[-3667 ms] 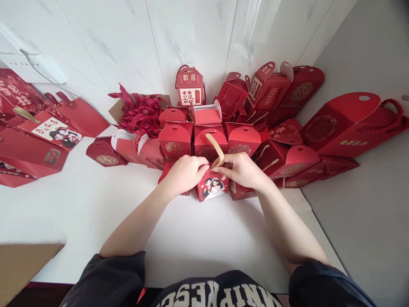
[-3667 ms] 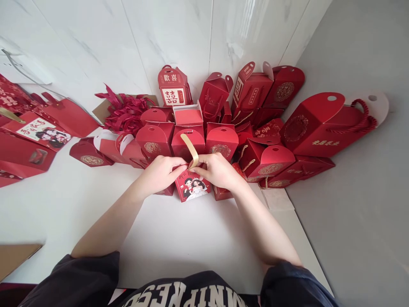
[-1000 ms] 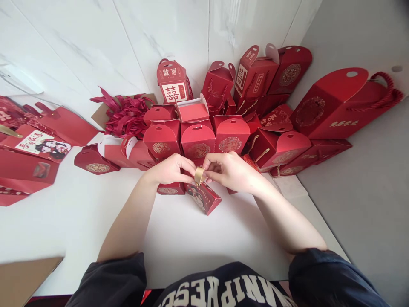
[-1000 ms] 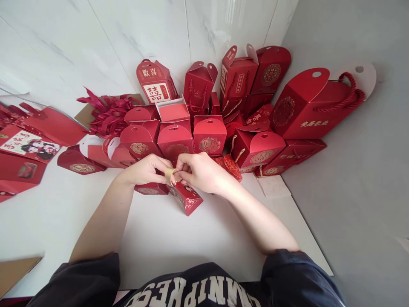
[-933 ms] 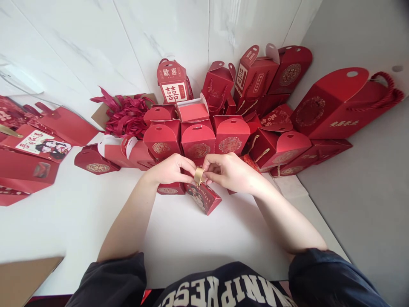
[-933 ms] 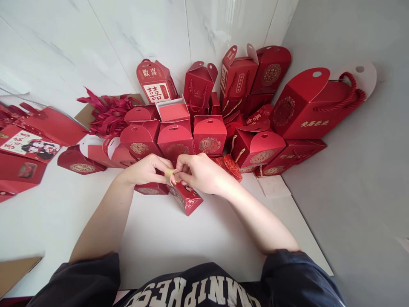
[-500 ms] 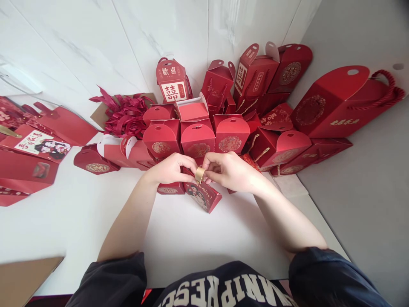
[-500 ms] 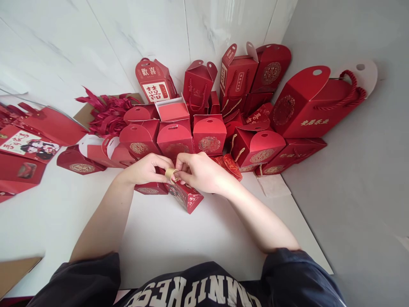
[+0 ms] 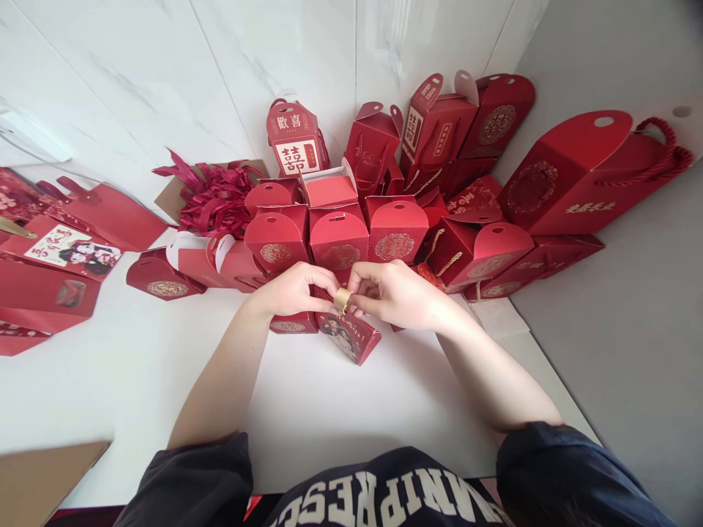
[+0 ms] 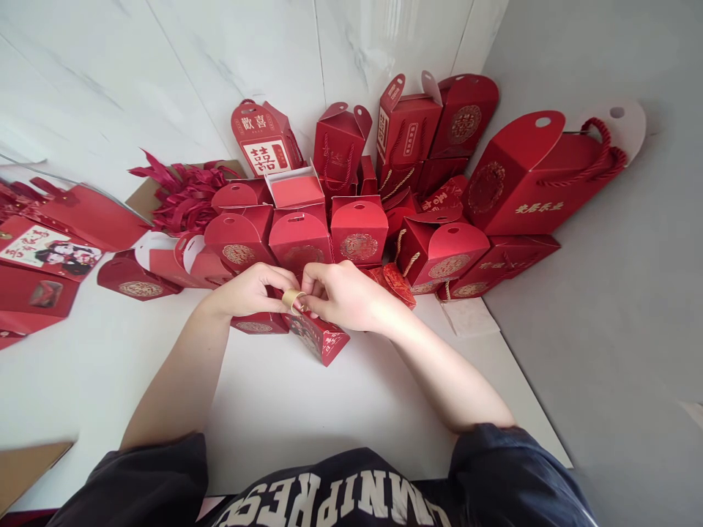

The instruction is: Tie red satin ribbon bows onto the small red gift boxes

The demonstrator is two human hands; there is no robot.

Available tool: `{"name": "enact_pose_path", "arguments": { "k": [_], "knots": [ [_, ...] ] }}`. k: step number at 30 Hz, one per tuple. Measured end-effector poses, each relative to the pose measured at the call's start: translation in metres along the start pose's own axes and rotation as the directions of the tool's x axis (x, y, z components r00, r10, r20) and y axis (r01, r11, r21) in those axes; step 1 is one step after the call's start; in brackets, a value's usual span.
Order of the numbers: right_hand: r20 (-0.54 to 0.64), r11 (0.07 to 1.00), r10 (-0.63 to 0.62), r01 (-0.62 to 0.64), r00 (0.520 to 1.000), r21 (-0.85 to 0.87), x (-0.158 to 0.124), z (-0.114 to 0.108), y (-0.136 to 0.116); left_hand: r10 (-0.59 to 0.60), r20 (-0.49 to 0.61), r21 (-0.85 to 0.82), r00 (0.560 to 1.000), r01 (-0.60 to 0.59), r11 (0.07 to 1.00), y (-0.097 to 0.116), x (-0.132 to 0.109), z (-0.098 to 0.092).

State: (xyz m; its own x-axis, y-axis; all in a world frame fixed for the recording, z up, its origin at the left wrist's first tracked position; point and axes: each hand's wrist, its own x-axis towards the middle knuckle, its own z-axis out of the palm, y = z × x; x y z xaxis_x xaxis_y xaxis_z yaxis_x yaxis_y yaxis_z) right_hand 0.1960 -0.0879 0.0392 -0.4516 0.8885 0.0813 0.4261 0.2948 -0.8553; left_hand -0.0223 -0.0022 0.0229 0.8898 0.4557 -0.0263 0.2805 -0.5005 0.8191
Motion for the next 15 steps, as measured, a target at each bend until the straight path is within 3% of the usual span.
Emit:
{"name": "enact_pose_path", "arguments": {
  "k": [15],
  "knots": [
    [-0.032,0.998,-0.038,0.037,0.999,-0.045,-0.0009,-0.0012,-0.0035,0.014,-0.034,-0.002,0.999,-0.014,1.0,-0.0005,0.0009,0.0021]
  ]
}}
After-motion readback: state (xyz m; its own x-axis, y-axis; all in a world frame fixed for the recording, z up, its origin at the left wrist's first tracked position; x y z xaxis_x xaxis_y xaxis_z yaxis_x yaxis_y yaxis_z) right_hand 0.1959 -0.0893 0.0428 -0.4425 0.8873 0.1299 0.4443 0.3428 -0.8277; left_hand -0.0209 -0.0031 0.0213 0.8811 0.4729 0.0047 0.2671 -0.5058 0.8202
